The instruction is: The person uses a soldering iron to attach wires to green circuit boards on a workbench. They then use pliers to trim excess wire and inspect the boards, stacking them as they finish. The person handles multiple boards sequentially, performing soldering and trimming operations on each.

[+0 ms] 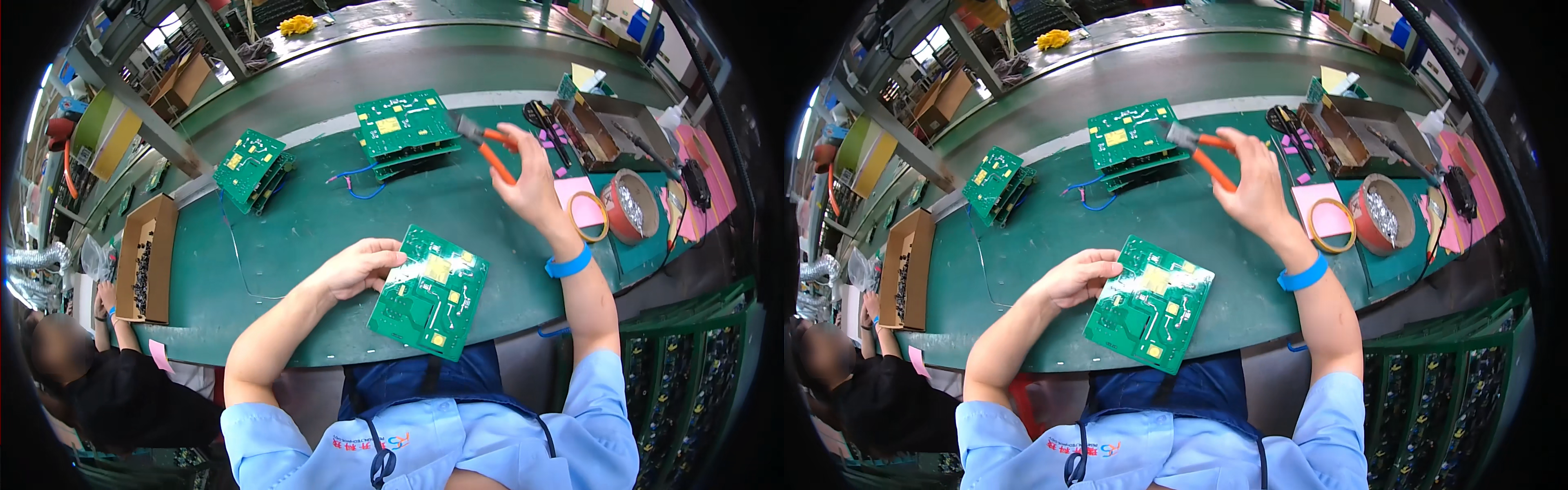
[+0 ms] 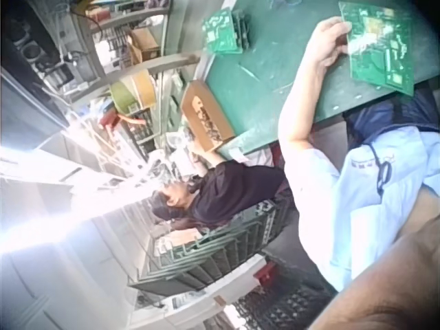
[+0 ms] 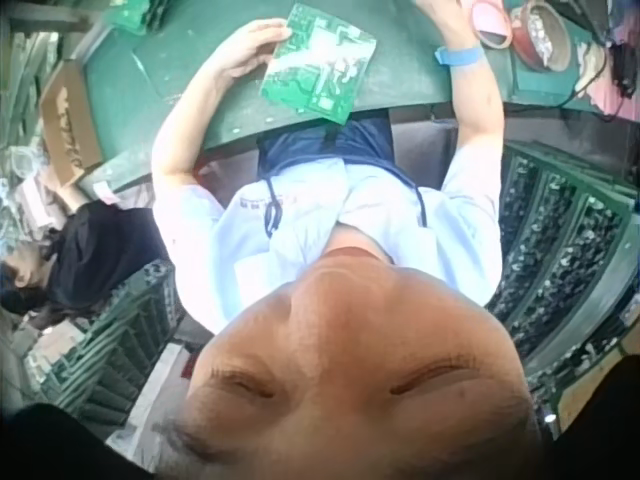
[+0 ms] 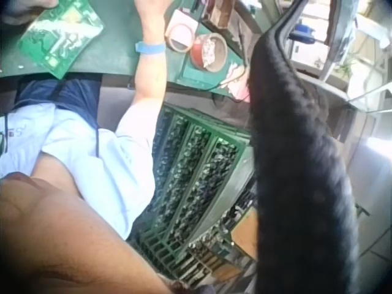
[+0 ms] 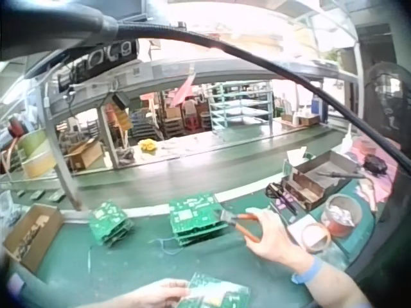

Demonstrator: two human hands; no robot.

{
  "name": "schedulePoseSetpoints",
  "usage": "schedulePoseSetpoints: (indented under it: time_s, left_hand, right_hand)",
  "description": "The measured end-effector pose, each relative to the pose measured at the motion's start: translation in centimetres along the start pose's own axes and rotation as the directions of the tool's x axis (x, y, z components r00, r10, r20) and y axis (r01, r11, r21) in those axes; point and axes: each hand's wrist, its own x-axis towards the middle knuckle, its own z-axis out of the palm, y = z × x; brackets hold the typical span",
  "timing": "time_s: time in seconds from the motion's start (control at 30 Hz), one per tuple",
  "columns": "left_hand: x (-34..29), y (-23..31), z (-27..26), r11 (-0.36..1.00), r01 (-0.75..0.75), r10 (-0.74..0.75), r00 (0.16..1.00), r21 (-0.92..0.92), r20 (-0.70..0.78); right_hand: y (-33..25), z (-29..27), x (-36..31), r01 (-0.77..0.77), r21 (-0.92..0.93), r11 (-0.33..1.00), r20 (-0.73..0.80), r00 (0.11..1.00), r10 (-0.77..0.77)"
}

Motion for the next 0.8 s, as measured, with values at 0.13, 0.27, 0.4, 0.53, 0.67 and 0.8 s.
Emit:
schedulePoseSetpoints:
  time_s: [0.13,0.27,0.4,0.53,0.67,0.8]
  left_hand:
    - [-0.9,-0.3,-0.4,0.951,-0.215,0.18,0.969,-0.222,-0.167]
    - [-1.3,-0.2,-1.3,0.911,-0.323,0.273,0.938,-0.257,-0.213]
    - [-1.2,-0.4,-0.8,0.911,-0.352,0.297,0.921,-0.213,-0.252]
    - [-1.1,-0.6,-0.7,0.916,-0.352,0.299,0.919,-0.194,-0.259]
    - [-1.1,-0.8,-0.8,0.913,-0.362,0.308,0.914,-0.189,-0.265]
    - [-1.1,-0.5,-0.5,0.911,-0.356,0.299,0.918,-0.207,-0.261]
  right_hand:
    - [-1.8,0.6,-0.4,0.187,-0.036,0.982,0.067,0.981,-0.184]
    - [-3.0,1.3,-1.2,0.282,-0.116,0.953,0.213,0.944,-0.253]
    - [-3.1,2.5,-1.8,0.334,-0.07,0.94,0.319,0.9,-0.296]
    - [-3.1,2.9,-2.0,0.336,-0.017,0.942,0.325,0.892,-0.313]
    - [-3.5,3.5,-2.1,0.361,-0.058,0.931,0.263,0.905,-0.334]
    - [-2.9,3.7,-2.6,0.44,-0.241,0.865,0.286,0.884,-0.37]
